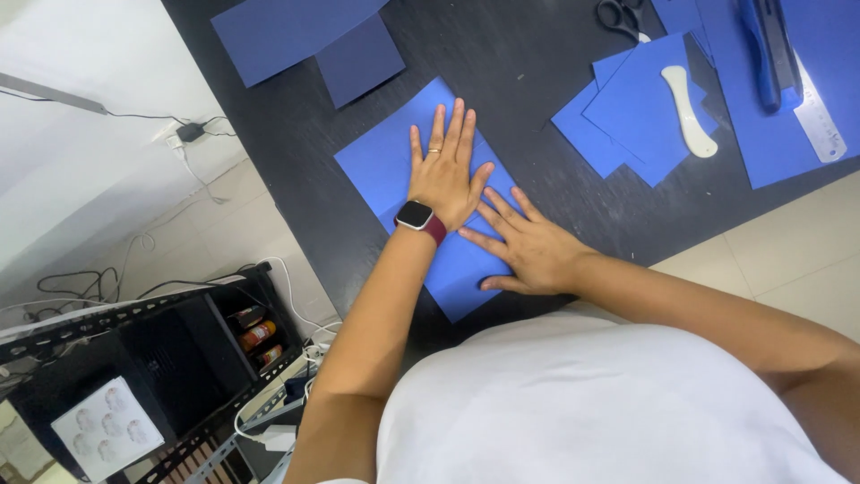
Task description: Measuring, cutting, and folding blue paper to create geometric shapes.
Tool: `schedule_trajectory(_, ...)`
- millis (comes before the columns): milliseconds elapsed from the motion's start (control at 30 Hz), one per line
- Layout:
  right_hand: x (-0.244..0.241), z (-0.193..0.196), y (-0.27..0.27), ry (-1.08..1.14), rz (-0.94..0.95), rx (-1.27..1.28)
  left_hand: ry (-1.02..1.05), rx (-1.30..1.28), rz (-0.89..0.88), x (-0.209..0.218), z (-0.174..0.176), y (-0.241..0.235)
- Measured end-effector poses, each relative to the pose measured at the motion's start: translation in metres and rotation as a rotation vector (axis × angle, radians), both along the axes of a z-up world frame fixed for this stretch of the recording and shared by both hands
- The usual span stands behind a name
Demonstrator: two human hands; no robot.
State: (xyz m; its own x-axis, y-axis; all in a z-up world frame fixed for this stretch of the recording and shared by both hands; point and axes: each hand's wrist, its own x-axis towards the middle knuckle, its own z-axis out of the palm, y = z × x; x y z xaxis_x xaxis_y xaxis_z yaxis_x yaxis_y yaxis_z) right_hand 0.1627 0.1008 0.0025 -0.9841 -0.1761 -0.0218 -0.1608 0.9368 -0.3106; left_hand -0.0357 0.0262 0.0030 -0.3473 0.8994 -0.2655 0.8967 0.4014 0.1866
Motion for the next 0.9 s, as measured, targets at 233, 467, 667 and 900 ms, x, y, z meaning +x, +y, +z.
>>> schedule_trajectory(233, -0.003, 0.02, 0.025, 0.064, -0.07, -0.278, -0.008, 0.049, 0.122, 0.001, -0.007, 0.015)
schedule_trajectory(467, 0.07, -0.023, 0.17, 0.356, -0.82, 0.072, 0.016, 0.156, 0.172, 0.009, -0.009, 0.014)
schedule_trajectory(667, 0.089, -0.014, 0.191, 0.444, -0.888, 0.187, 0.104, 0.269, 0.146, -0.008, -0.014, 0.008)
schedule_trajectory(900, 0.123, -0.051, 0.234, 0.405, -0.818, 0.37, 0.051, 0.242, 0.144, -0.014, -0.013, 0.008)
